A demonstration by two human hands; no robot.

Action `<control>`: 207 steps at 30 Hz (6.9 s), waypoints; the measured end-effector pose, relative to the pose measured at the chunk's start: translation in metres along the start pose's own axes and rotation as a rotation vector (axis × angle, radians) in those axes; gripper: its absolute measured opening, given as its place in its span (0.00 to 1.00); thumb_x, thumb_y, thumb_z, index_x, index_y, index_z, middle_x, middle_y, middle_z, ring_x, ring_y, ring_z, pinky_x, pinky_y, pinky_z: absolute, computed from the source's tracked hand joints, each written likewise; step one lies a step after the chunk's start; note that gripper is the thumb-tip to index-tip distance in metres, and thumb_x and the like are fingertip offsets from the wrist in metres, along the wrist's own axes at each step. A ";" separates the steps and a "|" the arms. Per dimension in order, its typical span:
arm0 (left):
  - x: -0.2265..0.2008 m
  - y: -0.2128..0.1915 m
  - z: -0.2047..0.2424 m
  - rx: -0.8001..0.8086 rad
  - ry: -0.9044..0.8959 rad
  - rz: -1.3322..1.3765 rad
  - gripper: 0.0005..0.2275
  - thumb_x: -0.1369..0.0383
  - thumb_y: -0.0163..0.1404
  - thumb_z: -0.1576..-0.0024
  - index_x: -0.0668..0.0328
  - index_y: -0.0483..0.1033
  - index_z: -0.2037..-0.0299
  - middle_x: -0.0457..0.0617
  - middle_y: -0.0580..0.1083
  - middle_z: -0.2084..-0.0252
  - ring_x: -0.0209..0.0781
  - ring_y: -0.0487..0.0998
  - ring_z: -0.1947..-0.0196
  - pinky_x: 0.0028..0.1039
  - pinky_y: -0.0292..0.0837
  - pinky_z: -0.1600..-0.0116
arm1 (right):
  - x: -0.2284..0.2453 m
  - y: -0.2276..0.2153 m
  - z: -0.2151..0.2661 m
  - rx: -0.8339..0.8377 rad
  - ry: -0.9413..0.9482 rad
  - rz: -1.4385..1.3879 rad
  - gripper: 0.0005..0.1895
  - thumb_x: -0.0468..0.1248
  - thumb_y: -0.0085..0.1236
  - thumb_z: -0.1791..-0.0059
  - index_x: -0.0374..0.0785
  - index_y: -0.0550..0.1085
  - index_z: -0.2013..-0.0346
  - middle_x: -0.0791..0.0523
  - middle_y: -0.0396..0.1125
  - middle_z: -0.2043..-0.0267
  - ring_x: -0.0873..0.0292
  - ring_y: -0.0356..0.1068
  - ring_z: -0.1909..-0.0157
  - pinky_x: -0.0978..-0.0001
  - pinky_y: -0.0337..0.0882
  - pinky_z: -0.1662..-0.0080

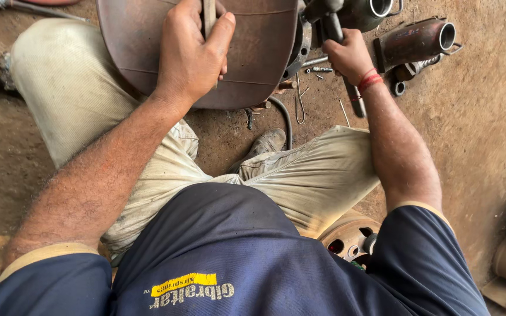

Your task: The person sits on the ground and welds a metal rod into a circular metal part, then welds a metal plate with a rectangular cutout. They use a hammer to tap the plate and continue welding along its edges.

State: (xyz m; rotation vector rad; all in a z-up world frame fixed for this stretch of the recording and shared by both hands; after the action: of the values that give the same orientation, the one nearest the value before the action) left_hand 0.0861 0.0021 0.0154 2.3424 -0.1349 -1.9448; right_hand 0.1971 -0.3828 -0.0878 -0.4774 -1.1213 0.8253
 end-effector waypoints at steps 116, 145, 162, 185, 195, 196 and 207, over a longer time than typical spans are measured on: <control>0.006 0.014 -0.002 0.035 -0.198 0.099 0.06 0.72 0.48 0.33 0.65 0.67 0.60 0.44 0.69 0.77 0.29 0.69 0.84 0.23 0.64 0.81 | -0.056 0.005 0.033 -0.418 -0.047 -0.406 0.10 0.35 0.49 0.43 0.37 0.69 0.68 0.58 0.62 0.75 0.64 0.62 0.79 0.70 0.65 0.76; 0.014 0.024 0.001 0.100 -0.255 0.007 0.06 0.70 0.48 0.33 0.65 0.68 0.60 0.43 0.69 0.77 0.27 0.70 0.83 0.22 0.67 0.81 | -0.012 0.007 0.039 -0.335 0.075 -0.272 0.02 0.31 0.55 0.53 0.41 0.74 0.70 0.61 0.67 0.78 0.70 0.65 0.82 0.75 0.67 0.82; 0.021 0.016 0.002 0.055 -0.278 0.064 0.06 0.71 0.49 0.33 0.65 0.68 0.61 0.43 0.69 0.77 0.28 0.70 0.82 0.23 0.66 0.80 | -0.022 -0.022 0.049 -0.761 -0.170 -0.204 0.09 0.37 0.57 0.47 0.38 0.69 0.68 0.59 0.63 0.78 0.64 0.63 0.82 0.71 0.65 0.78; 0.017 0.012 0.013 0.056 -0.336 0.070 0.06 0.71 0.49 0.35 0.65 0.68 0.61 0.43 0.69 0.77 0.28 0.69 0.84 0.22 0.66 0.80 | -0.024 -0.023 0.076 -0.632 -0.041 -0.558 0.06 0.32 0.59 0.52 0.41 0.70 0.64 0.62 0.66 0.76 0.68 0.63 0.82 0.73 0.67 0.80; 0.011 0.029 0.001 0.088 -0.319 0.108 0.06 0.71 0.49 0.35 0.64 0.67 0.61 0.43 0.68 0.77 0.28 0.69 0.84 0.22 0.65 0.80 | -0.012 0.021 0.043 -0.458 -0.107 -0.066 0.04 0.31 0.59 0.52 0.33 0.74 0.65 0.53 0.72 0.71 0.65 0.69 0.75 0.71 0.71 0.71; 0.011 0.029 0.003 0.093 -0.315 0.096 0.06 0.71 0.49 0.35 0.64 0.67 0.61 0.43 0.68 0.78 0.28 0.69 0.85 0.22 0.66 0.80 | -0.014 0.022 0.041 -0.448 -0.096 -0.128 0.06 0.32 0.61 0.52 0.33 0.74 0.63 0.53 0.73 0.71 0.65 0.70 0.75 0.71 0.72 0.71; 0.018 0.017 0.003 0.090 -0.289 0.011 0.06 0.71 0.49 0.34 0.66 0.69 0.61 0.43 0.70 0.77 0.28 0.70 0.84 0.22 0.67 0.81 | -0.013 0.020 0.047 -0.401 -0.007 0.077 0.12 0.29 0.55 0.51 0.35 0.71 0.53 0.53 0.74 0.63 0.62 0.75 0.71 0.67 0.78 0.70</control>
State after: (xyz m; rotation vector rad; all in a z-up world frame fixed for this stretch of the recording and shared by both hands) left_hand 0.0867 -0.0169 0.0000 2.0901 -0.2597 -2.3067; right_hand 0.1439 -0.3833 -0.0919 -0.8554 -1.2863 0.6678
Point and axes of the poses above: each hand's wrist, its own z-axis away from the middle knuckle, its own y-axis out of the palm, x = y × z, the point moved 9 cm from there along -z, towards the middle knuckle
